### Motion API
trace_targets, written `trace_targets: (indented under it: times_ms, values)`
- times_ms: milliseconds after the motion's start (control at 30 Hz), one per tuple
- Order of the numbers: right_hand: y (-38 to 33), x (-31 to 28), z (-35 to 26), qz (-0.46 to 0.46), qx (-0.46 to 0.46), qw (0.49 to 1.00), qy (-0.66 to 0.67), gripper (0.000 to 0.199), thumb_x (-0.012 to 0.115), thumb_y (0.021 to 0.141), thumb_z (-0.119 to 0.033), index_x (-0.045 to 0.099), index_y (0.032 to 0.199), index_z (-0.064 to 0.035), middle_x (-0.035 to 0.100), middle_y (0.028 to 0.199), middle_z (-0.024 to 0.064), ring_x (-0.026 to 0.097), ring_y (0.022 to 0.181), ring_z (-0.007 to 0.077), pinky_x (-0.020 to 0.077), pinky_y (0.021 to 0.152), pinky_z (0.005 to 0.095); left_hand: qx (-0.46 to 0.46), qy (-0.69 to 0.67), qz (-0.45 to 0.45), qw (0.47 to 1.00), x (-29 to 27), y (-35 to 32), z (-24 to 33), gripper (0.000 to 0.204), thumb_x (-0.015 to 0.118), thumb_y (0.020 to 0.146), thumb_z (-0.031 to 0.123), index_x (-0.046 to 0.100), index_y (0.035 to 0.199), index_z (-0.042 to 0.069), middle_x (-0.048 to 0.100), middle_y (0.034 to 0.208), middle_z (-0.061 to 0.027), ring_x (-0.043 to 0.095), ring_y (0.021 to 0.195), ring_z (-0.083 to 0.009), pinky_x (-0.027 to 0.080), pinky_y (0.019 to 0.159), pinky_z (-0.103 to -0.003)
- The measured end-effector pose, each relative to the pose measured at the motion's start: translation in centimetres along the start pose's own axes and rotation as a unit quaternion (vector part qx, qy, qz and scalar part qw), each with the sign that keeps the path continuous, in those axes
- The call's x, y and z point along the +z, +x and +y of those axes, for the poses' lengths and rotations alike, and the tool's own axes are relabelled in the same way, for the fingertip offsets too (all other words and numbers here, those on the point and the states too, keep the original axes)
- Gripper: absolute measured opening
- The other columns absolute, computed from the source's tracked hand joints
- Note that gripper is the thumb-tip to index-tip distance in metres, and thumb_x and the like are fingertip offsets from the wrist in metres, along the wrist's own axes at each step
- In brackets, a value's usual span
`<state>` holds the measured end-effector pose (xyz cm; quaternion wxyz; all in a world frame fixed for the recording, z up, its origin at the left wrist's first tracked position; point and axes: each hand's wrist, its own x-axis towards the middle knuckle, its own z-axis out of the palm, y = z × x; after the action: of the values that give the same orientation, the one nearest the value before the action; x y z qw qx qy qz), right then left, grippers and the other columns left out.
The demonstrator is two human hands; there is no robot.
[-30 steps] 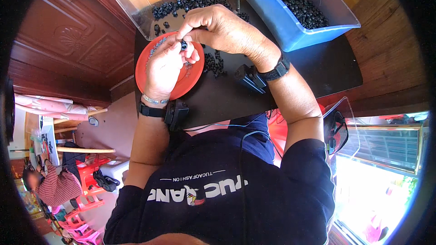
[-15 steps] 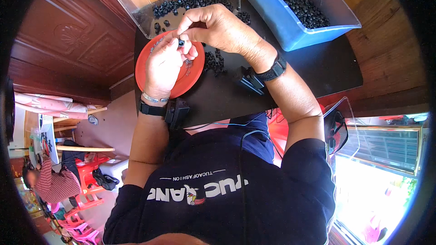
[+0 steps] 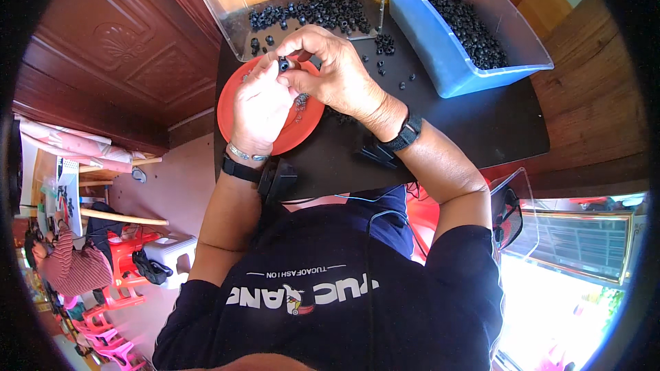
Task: Assembling small black components by hand at a manual workstation.
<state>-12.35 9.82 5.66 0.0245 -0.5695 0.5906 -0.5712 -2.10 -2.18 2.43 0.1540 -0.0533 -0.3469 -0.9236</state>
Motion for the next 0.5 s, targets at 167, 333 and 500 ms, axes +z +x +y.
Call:
trace_targets:
  times_ms: [167, 333, 500]
  values:
    - [-0.32, 0.10, 0.61, 0.041, -0.091, 0.986, -0.135, 0.033, 0.073, 0.071, 0.000, 0.060, 0.100, -0.0063, 0.062, 0.098, 0.0082, 0.061, 0.090, 0.0220, 0.0500, 0.078, 0.0319, -0.013, 0.000, -0.006, 1.000, 0.56, 0.20, -0.02, 0.018, 0.047, 0.095, 0.019, 0.056, 0.102, 0.006, 0.058, 0.107, -0.0063, 0.053, 0.093, -0.0141, 0.041, 0.083, -0.032]
    - [-0.32, 0.17, -0.30, 0.039, -0.111, 0.974, -0.193, 0.031, 0.072, 0.070, 0.000, 0.059, 0.098, -0.0048, 0.062, 0.097, 0.0104, 0.061, 0.089, 0.0270, 0.0504, 0.078, 0.0345, -0.016, 0.009, 0.018, 1.000, 0.95, 0.26, -0.27, 0.019, 0.045, 0.095, 0.019, 0.055, 0.104, 0.005, 0.056, 0.103, -0.0052, 0.053, 0.093, -0.0144, 0.042, 0.083, -0.033]
    - [-0.14, 0.14, -0.04, 0.031, -0.133, 0.971, -0.199, 0.030, 0.071, 0.071, -0.001, 0.058, 0.098, -0.0036, 0.061, 0.096, 0.0111, 0.061, 0.090, 0.0288, 0.0500, 0.078, 0.0358, -0.013, -0.007, 0.014, 1.000, 0.75, 0.40, -0.40, 0.019, 0.044, 0.096, 0.018, 0.055, 0.105, 0.004, 0.056, 0.101, -0.0048, 0.052, 0.091, -0.0138, 0.042, 0.083, -0.033]
